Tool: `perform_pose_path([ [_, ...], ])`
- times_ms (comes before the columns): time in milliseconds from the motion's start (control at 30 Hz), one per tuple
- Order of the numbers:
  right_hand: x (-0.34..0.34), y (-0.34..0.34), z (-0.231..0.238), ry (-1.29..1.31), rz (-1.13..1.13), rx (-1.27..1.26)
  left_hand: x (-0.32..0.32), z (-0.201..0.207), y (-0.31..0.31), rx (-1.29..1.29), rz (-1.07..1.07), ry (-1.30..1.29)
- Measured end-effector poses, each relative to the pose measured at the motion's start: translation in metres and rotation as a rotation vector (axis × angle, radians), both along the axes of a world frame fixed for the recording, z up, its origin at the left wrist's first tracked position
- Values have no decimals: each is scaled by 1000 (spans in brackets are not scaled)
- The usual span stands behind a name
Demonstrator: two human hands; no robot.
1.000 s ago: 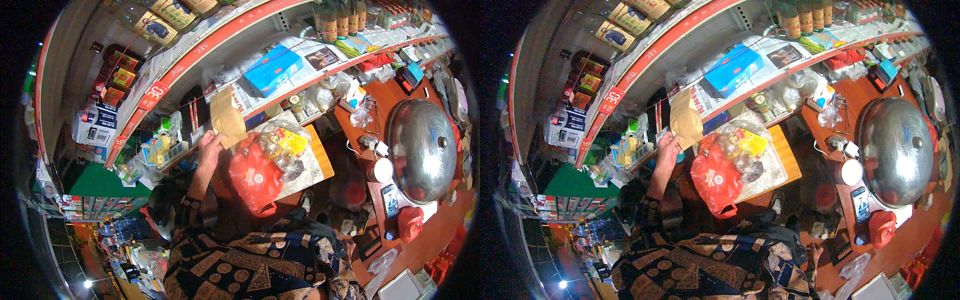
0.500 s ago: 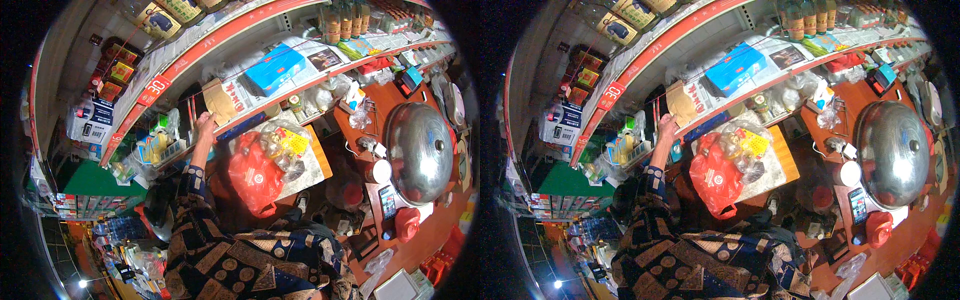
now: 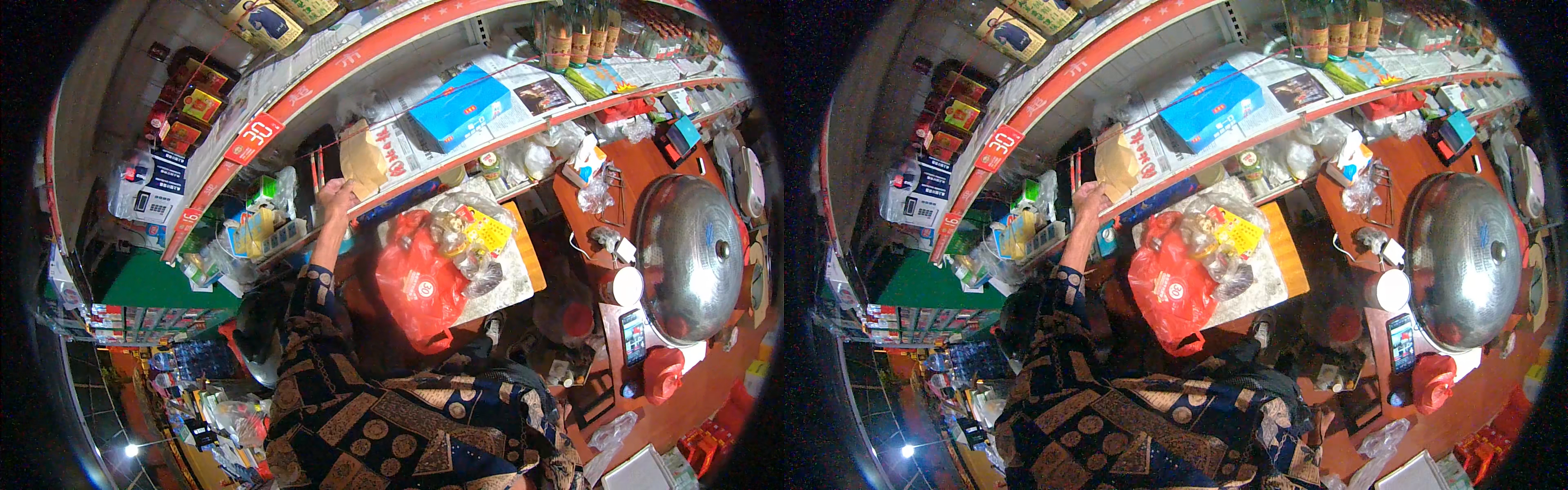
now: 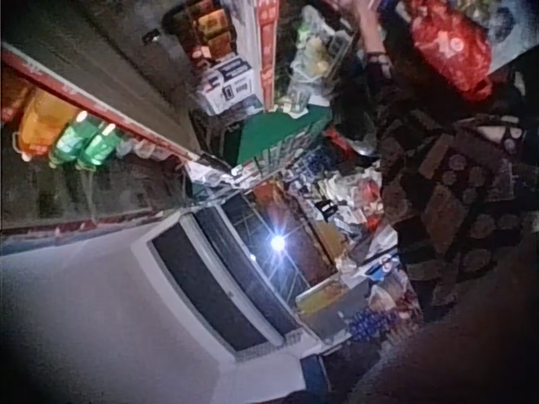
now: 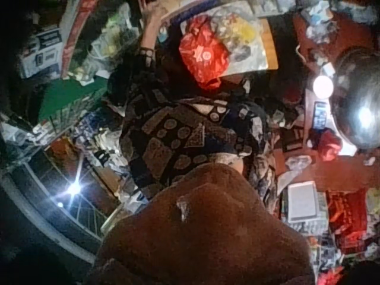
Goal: The person repeatedly picks up small packaged items from a cluttered counter and places them into a red plastic bag. The person handles items one at a time, moving them from the counter surface into the bag.
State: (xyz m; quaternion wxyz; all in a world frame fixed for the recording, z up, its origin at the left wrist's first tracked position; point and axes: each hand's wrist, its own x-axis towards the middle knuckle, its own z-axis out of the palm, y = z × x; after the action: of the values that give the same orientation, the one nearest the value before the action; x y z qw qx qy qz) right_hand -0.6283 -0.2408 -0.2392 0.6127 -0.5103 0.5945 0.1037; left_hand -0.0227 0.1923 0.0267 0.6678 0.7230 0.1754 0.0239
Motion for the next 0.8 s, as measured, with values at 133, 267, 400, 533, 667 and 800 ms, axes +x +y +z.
perform_pose_path([
  [133, -1, 7, 2, -11, -1, 11, 12, -11, 15, 153, 34, -65],
  [267, -16, 11, -1, -12, 26, 5, 12, -29, 54, 276, -140, -204],
  [400, -21, 13, 7, 23, 73, -20, 16, -44, 80, 531, -272, -435],
  [533, -37, 22, 3, -179, -118, 60, 1, -21, 51, 617, -195, -819],
  [667, -28, 37, 23, -144, -195, 54, -34, 28, -40, 836, -220, -631],
  [800, -34, 39, 18, -63, -134, 10, -44, 43, -119, 768, -477, -644],
])
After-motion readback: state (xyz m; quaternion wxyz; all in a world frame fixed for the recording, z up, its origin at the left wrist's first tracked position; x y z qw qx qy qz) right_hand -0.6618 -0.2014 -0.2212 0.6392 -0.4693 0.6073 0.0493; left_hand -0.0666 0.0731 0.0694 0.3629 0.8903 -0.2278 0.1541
